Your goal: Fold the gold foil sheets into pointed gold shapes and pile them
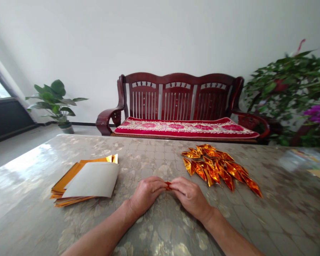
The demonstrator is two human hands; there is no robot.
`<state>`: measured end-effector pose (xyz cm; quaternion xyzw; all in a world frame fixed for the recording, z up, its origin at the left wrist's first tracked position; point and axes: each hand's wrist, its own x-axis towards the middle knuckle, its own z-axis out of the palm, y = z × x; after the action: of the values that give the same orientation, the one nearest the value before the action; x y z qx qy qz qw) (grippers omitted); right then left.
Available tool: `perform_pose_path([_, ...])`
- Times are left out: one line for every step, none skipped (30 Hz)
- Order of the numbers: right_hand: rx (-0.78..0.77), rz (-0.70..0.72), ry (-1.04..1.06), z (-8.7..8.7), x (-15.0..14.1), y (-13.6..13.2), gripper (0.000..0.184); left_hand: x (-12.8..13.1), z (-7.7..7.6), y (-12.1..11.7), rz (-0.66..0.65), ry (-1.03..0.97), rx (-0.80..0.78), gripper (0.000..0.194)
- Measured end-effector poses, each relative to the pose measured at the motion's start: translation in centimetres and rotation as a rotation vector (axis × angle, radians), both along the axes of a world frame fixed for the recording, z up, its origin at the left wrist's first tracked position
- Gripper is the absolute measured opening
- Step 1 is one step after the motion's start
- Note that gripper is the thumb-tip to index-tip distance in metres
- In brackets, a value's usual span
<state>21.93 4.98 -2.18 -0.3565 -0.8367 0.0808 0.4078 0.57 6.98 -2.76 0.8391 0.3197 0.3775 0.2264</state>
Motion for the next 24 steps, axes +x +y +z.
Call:
perform_pose_path([-0.003, 0.001, 0.013, 0.0, 0.0, 0.0, 0.019, 0.0, -0.1, 0.0, -0.003, -0.015, -0.006, 0.022])
perform_pose_path([-0.008, 0.002, 0.026, 0.0, 0.0, 0.0, 0.019, 0.1, -0.1, 0.0, -0.006, -0.029, -0.015, 0.021])
perform_pose_path([-0.016, 0.004, 0.037, 0.0, -0.1, 0.0, 0.019, 0.2, -0.1, 0.0, -0.006, -0.042, -0.025, 0.02])
perform_pose_path([-0.024, 0.008, 0.048, 0.0, -0.1, -0.1, 0.019, 0.2, 0.0, 0.0, -0.004, -0.052, -0.036, 0.019])
perform_pose_path([-0.032, 0.011, 0.058, 0.1, -0.2, -0.1, 0.019, 0.3, 0.1, 0.0, 0.002, -0.063, -0.048, 0.018])
perform_pose_path([-0.041, 0.013, 0.065, 0.1, -0.2, -0.1, 0.018, 0.3, 0.3, 0.0, 0.01, -0.072, -0.063, 0.017])
perform_pose_path([-0.05, 0.014, 0.067, 0.2, -0.2, -0.1, 0.018, 0.4, 0.4, 0.0, 0.018, -0.078, -0.081, 0.016])
perform_pose_path([-0.057, 0.016, 0.066, 0.4, -0.3, -0.1, 0.018, 0.4, 0.6, 0.0, 0.023, -0.082, -0.101, 0.016])
perform_pose_path([-0.066, 0.017, 0.062, 0.5, -0.3, -0.1, 0.018, 0.4, 0.7, 0.0, 0.023, -0.086, -0.124, 0.016])
perform_pose_path([-0.076, 0.02, 0.055, 0.6, -0.3, -0.1, 0.018, 0.4, 0.8, 0.0, 0.016, -0.088, -0.148, 0.017])
perform_pose_path([-0.088, 0.024, 0.047, 0.8, -0.4, -0.1, 0.018, 0.4, 0.8, 0.1, 0.006, -0.091, -0.168, 0.017])
perform_pose_path([-0.1, 0.028, 0.04, 0.9, -0.4, -0.1, 0.018, 0.4, 0.8, 0.1, -0.008, -0.094, -0.183, 0.017])
perform_pose_path([-0.112, 0.032, 0.038, 1.0, -0.4, -0.2, 0.018, 0.3, 0.8, 0.2, -0.022, -0.098, -0.192, 0.018])
perform_pose_path([-0.125, 0.034, 0.037, 1.1, -0.4, -0.2, 0.018, 0.3, 0.7, 0.2, -0.037, -0.098, -0.197, 0.018])
perform_pose_path([-0.137, 0.035, 0.037, 1.1, -0.4, -0.2, 0.017, 0.3, 0.7, 0.2, -0.054, -0.096, -0.198, 0.019])
perform_pose_path([-0.148, 0.038, 0.039, 1.1, -0.4, -0.2, 0.017, 0.2, 0.7, 0.1, -0.069, -0.092, -0.195, 0.019])
perform_pose_path([-0.159, 0.043, 0.04, 1.1, -0.4, -0.3, 0.017, 0.2, 0.6, 0.1, -0.082, -0.087, -0.19, 0.019])
perform_pose_path([-0.169, 0.049, 0.04, 1.0, -0.3, -0.3, 0.017, 0.3, 0.6, 0.0, -0.091, -0.083, -0.184, 0.019])
perform_pose_path([-0.176, 0.053, 0.04, 1.0, -0.3, -0.3, 0.017, 0.3, 0.7, -0.1, -0.091, -0.081, -0.178, 0.019])
perform_pose_path([-0.181, 0.054, 0.04, 0.9, -0.3, -0.3, 0.017, 0.4, 0.7, -0.2, -0.082, -0.082, -0.175, 0.018])
perform_pose_path([-0.184, 0.052, 0.04, 0.9, -0.3, -0.3, 0.018, 0.5, 0.7, -0.3, -0.066, -0.086, -0.175, 0.017])
perform_pose_path([-0.186, 0.047, 0.041, 0.8, -0.3, -0.3, 0.018, 0.6, 0.7, -0.3, -0.049, -0.09, -0.18, 0.016])
perform_pose_path([-0.184, 0.039, 0.044, 0.8, -0.3, -0.3, 0.018, 0.7, 0.7, -0.4, -0.03, -0.098, -0.184, 0.015])
perform_pose_path([-0.181, 0.029, 0.049, 0.8, -0.3, -0.3, 0.018, 0.8, 0.7, -0.4, -0.011, -0.11, -0.189, 0.014])
